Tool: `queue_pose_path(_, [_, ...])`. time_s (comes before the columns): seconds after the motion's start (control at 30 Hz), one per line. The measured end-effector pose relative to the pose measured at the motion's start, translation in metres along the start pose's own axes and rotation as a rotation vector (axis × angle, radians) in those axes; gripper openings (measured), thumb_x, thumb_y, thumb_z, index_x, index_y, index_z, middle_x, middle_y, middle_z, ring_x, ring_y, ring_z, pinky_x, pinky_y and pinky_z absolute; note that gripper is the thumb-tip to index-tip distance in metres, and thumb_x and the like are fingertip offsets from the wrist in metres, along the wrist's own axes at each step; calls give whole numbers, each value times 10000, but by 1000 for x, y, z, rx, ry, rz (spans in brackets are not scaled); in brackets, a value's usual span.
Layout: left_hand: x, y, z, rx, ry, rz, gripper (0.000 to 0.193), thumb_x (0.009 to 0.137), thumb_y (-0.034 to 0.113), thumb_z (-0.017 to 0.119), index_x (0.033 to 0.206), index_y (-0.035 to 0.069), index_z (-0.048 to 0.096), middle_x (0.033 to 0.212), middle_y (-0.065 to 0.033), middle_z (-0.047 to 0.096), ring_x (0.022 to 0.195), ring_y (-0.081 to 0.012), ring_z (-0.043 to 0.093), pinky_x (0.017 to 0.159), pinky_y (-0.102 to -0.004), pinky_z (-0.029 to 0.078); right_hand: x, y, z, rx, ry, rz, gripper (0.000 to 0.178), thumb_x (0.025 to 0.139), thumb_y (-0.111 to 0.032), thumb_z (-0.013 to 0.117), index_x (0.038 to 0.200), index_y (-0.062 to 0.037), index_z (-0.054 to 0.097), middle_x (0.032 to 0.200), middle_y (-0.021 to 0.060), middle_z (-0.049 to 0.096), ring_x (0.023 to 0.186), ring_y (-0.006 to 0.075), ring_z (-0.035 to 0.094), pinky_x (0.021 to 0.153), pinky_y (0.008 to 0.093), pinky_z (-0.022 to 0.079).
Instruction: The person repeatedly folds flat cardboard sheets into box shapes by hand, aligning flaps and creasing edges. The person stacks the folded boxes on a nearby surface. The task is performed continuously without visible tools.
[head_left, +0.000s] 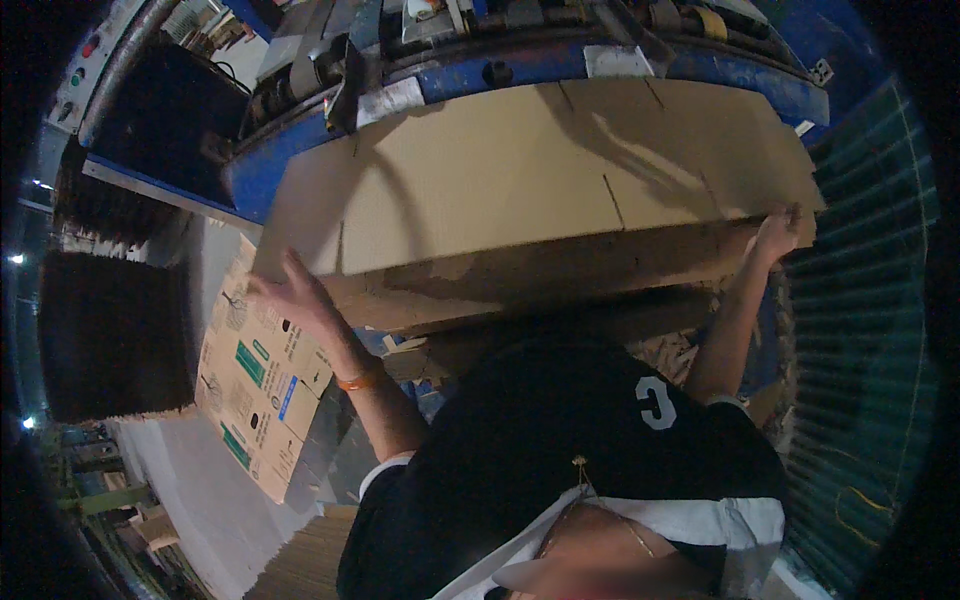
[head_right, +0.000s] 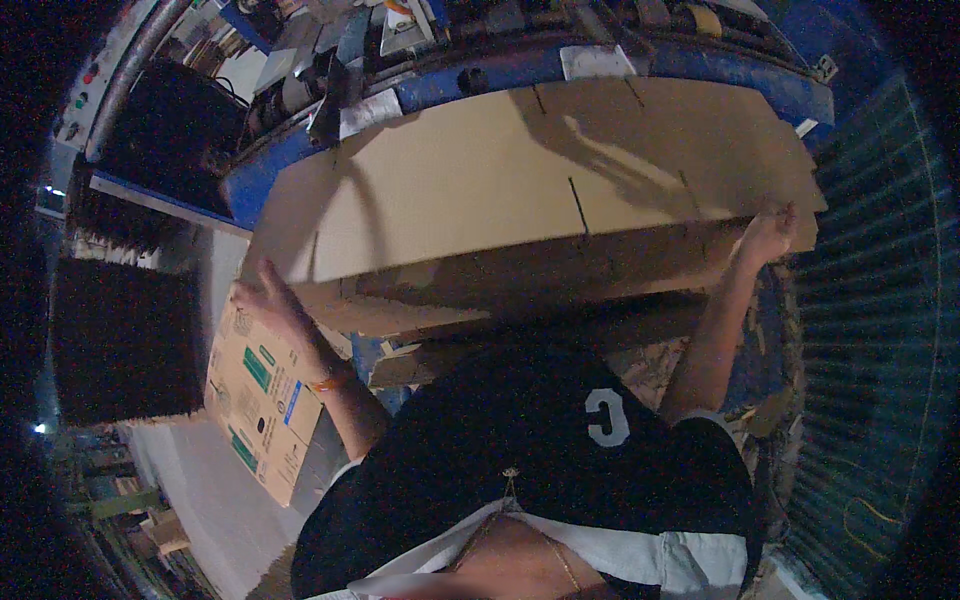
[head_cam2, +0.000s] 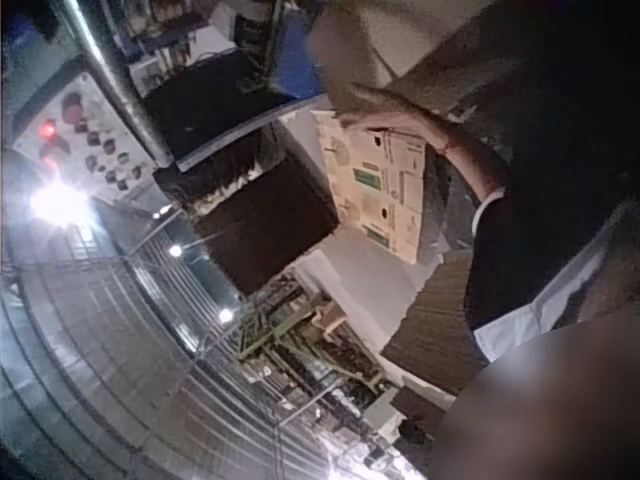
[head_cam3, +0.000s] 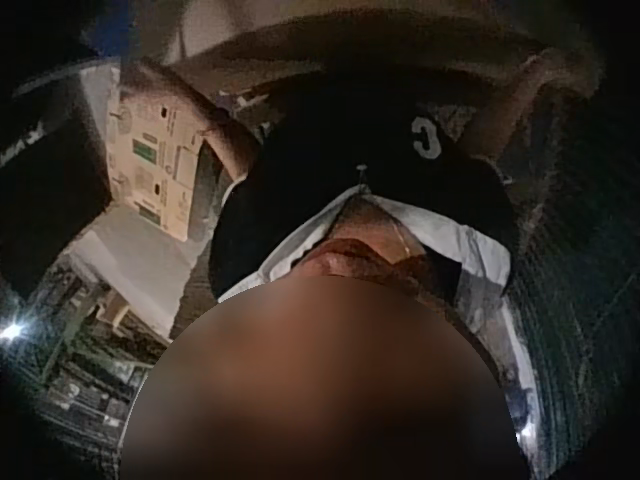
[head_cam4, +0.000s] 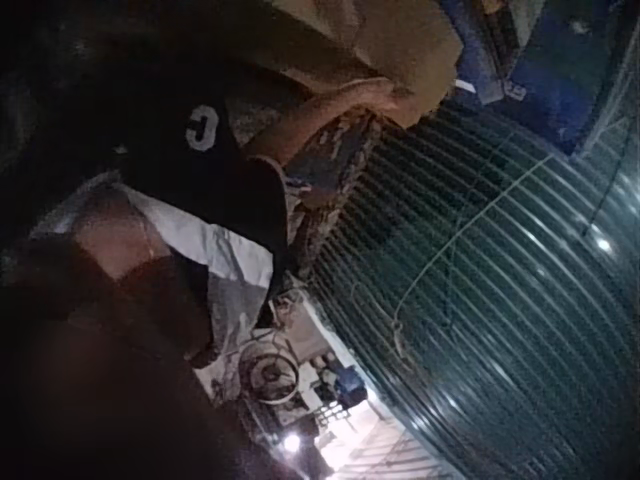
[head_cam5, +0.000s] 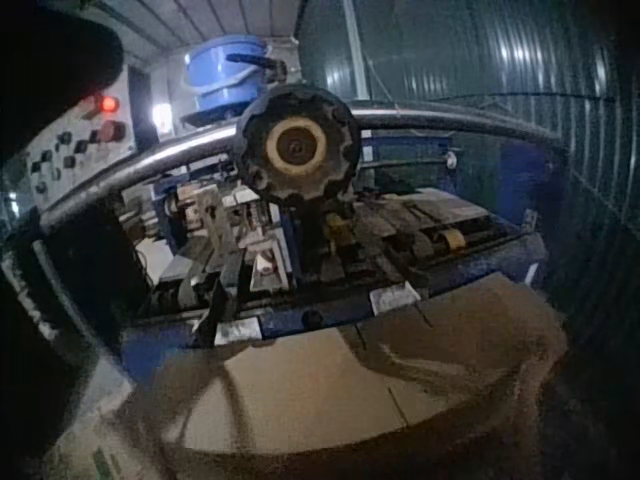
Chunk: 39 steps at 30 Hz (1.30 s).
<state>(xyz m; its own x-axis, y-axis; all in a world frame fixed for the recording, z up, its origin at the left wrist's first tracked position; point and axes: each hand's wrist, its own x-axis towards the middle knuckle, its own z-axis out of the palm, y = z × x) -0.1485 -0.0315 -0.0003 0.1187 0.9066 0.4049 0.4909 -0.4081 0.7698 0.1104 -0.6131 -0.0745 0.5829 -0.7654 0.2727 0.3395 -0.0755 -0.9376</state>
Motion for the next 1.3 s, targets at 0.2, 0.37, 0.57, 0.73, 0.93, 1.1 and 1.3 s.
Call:
queue_pose_path(0.2, [25,3,15,-1026,-102,-410,506,856,83,611,1277,-90,388,1181,-204,530,1030,-247,561,879,-352,476,25,-31,44,-157,164,-272,371,792,23,607,1145,47,496,1127,132,569,952,198,584,825,323,485])
queue_pose_path(0.37, [8,-14,-2,-947,-282,-250,380,868,59,599,1216,-37,481,1108,-151,585,970,-224,592,846,-338,486,-9,-86,30,387,-89,-132,470,793,34,579,1248,31,463,1205,145,565,955,201,585,823,333,483])
queue_pose_path(0.57, [-58,-2,-33,-527,-511,413,330,887,-5,496,1211,-30,556,1270,-170,556,1166,-272,539,980,-370,420,-158,-112,-33,-370,-786,-814,247,815,20,575,1042,-24,661,1137,128,648,1041,246,626,931,405,469])
queue_pose_path(0.73, [-95,13,-21,25,-941,1089,556,795,28,499,1343,125,493,1438,-85,424,1361,-263,356,1118,-463,273,-188,-89,-33,-344,-1359,-1121,248,860,-200,607,1087,-106,644,1198,93,625,1131,259,591,981,452,450])
queue_pose_path(0.93, [-95,24,-17,242,-1044,1206,536,822,62,508,1350,152,484,1423,-81,439,1342,-260,383,1110,-461,292,-182,-93,-26,-426,-1430,-1252,265,824,-126,596,1088,-104,611,1229,100,589,1192,273,538,998,478,425])
queue_pose_path(1.1, [-58,41,-8,-16,-918,1182,547,821,9,460,1347,160,489,1401,-95,462,1315,-281,416,1095,-449,322,-156,-90,11,-416,-1314,-1417,290,841,-107,537,1120,-128,611,1285,82,558,1204,258,527,1014,458,419])
queue_pose_path(1.3, [11,66,83,-132,-671,1116,555,846,-21,396,1371,147,461,1397,-118,458,1294,-314,430,1082,-412,345,-138,-74,135,-368,-1339,-1339,372,859,-115,523,1226,-150,580,1308,47,562,1175,232,554,1011,392,440])
